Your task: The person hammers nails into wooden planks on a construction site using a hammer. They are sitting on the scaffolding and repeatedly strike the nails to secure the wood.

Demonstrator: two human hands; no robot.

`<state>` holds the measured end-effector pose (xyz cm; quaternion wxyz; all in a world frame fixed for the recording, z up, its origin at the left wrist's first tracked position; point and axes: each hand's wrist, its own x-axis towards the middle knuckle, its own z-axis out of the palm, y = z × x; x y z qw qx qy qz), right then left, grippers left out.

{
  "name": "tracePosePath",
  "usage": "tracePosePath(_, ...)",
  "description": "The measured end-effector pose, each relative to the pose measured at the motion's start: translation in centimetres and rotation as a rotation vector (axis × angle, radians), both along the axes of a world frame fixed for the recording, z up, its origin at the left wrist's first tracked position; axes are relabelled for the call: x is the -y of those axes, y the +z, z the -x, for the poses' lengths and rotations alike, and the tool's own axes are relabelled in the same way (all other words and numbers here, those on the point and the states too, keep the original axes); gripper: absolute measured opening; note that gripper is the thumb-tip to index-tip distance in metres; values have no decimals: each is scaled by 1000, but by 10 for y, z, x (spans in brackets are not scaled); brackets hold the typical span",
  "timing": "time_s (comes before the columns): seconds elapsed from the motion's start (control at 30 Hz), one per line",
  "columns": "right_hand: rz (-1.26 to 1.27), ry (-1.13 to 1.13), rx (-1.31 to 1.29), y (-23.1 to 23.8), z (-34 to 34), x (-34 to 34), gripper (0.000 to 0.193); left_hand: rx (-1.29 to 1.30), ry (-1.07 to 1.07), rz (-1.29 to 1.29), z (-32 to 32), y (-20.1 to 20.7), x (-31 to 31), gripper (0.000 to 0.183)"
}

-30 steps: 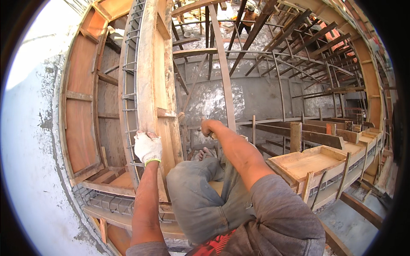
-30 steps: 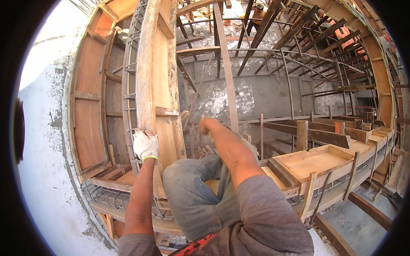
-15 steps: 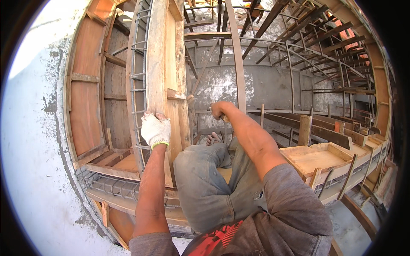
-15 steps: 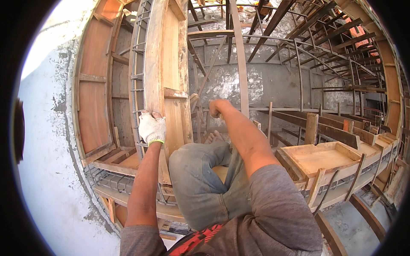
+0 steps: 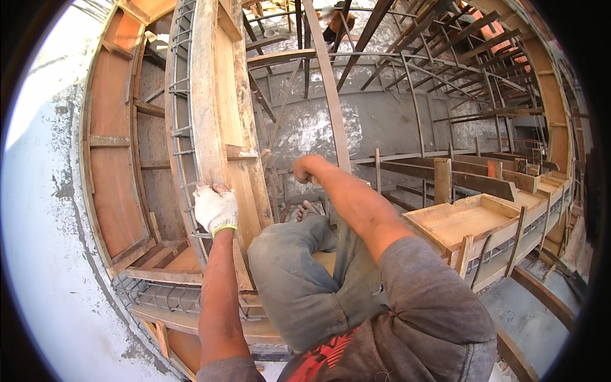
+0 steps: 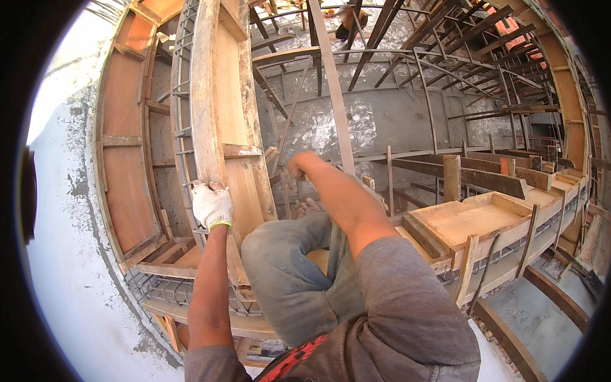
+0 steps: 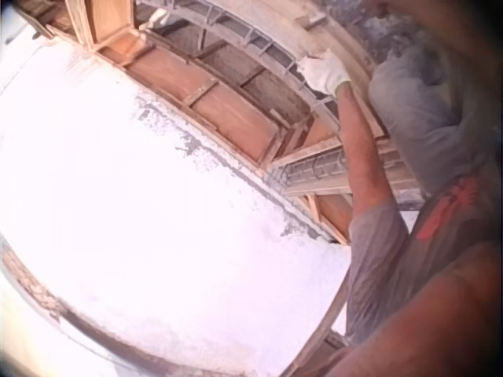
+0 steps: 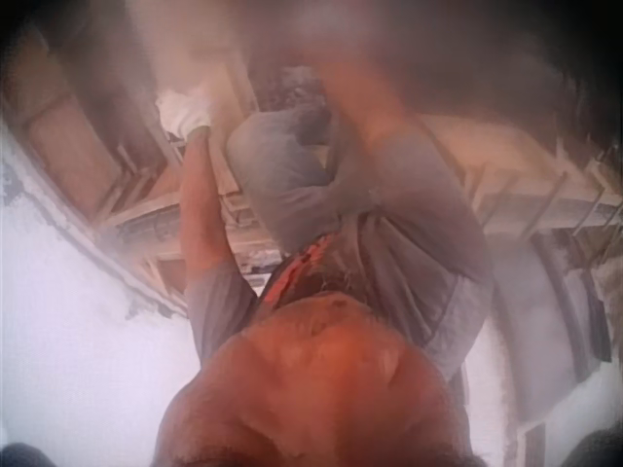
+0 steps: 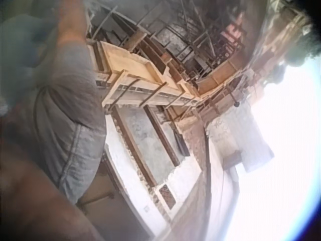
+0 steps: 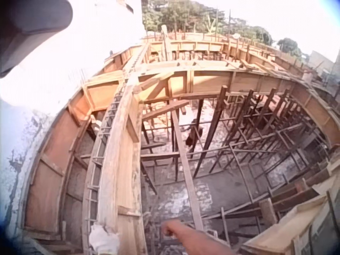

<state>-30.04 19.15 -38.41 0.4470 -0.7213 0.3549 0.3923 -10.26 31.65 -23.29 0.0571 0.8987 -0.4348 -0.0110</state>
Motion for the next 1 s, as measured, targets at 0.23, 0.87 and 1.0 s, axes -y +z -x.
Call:
tracePosePath(0.23,17,6,14,4,1,4,25,-36,8,-39,1,4,2,38)
tracePosePath(0.87,43,-403,52,-31,6,10,108,-24,-30,-40,-3,-3,3,30)
tracePosePath(1.0,63,-427,37,-33,0,9,106,0,-7,-43,-7,-8,-1,29)
